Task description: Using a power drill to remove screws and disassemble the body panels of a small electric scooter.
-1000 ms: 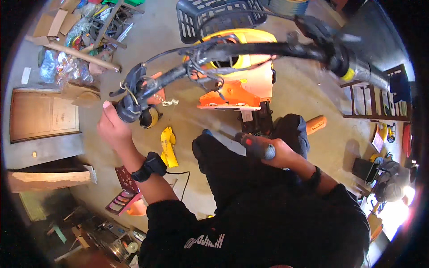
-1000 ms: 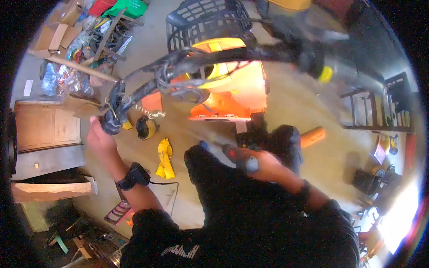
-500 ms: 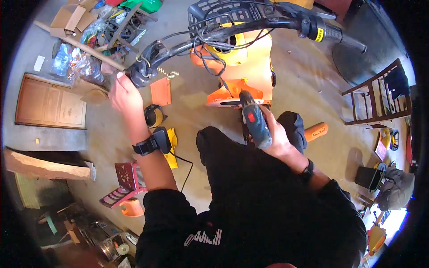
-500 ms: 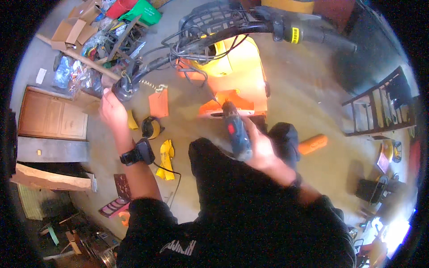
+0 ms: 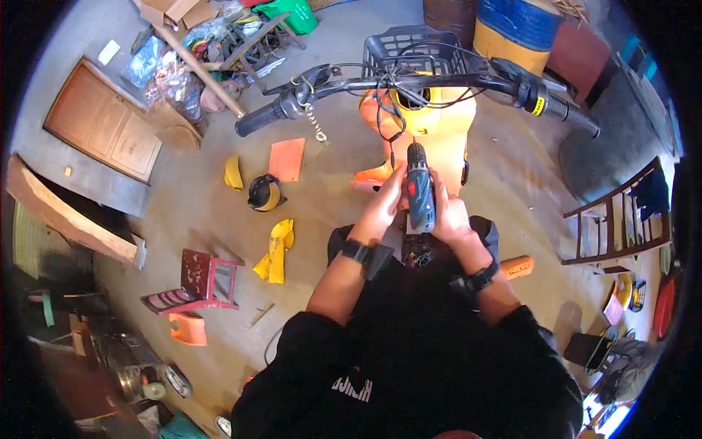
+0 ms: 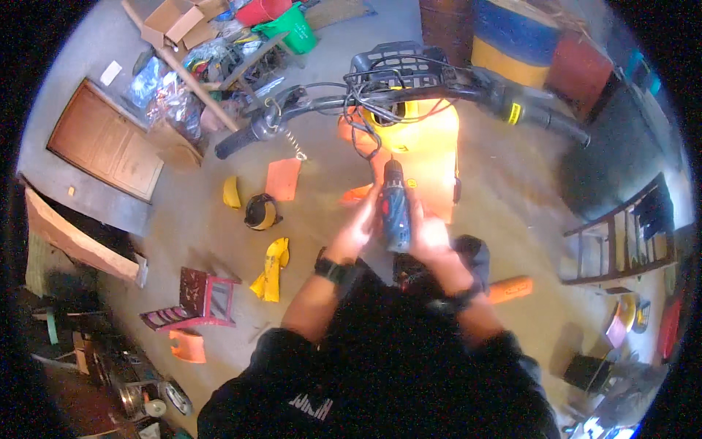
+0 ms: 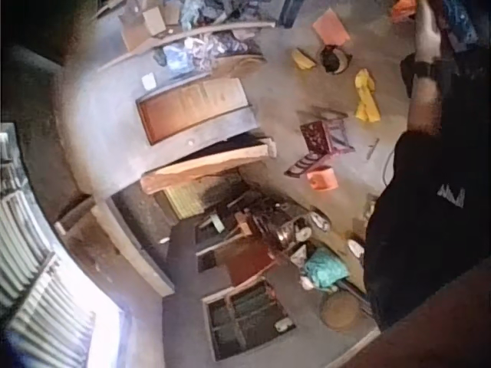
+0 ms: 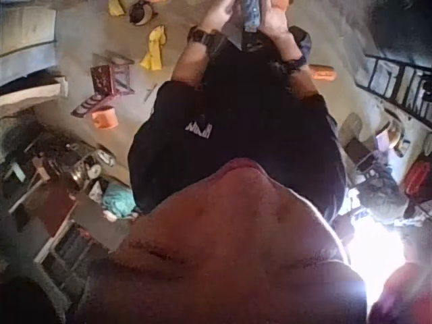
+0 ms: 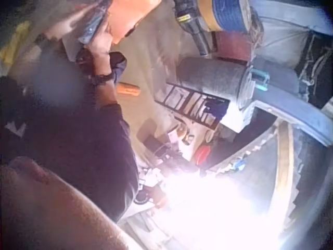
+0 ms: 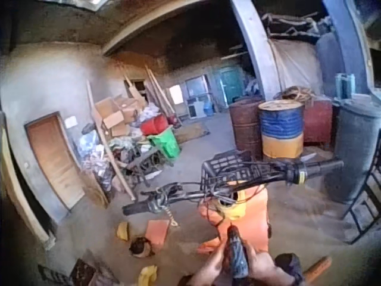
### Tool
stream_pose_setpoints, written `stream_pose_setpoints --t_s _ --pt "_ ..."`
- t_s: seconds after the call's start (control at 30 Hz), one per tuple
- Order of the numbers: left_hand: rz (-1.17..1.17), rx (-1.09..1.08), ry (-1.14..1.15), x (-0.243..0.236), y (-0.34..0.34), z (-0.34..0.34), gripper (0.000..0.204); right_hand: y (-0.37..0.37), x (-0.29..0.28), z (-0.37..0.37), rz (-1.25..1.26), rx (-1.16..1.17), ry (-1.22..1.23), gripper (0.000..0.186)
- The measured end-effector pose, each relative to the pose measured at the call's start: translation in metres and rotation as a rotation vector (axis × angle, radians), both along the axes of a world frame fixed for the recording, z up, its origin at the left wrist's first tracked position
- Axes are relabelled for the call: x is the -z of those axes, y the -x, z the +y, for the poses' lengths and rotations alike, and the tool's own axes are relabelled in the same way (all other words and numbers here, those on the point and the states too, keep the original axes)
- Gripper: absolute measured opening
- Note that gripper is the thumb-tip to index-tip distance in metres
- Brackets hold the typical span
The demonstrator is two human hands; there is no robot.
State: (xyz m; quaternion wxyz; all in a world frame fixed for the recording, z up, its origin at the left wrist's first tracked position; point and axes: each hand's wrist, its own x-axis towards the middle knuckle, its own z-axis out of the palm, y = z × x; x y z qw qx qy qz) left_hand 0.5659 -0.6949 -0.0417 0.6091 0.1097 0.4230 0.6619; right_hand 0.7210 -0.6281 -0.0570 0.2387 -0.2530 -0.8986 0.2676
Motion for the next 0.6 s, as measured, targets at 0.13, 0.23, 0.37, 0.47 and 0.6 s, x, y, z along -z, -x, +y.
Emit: stream_pose_setpoints --t_s 0.13,0.23,0.37,0.47,0.6 --pt "0.291 0.007 -0.082 -0.03 0.005 0.015 0.037 0.021 0.025 0.0 0.17 0.02 -0.218 0.081" --pt "0.366 -0.081 -0.107 -0.009 0.004 0.038 0.038 0.021 0.037 0.012 0.023 0.056 -0.104 0.084" --pt "0.405 -0.086 -0.164 -0.012 -0.008 0.048 0.028 0.014 0.049 0.018 0.045 0.086 -0.029 0.086" --pt "0.378 -0.066 -0.128 -0.006 -0.004 0.052 0.028 0.018 0.057 0.022 0.016 0.11 -0.054 0.087" --pt "0.432 -0.087 -0.132 0.005 -0.001 0.054 0.034 0.018 0.052 0.02 -0.008 0.106 -0.003 0.086"
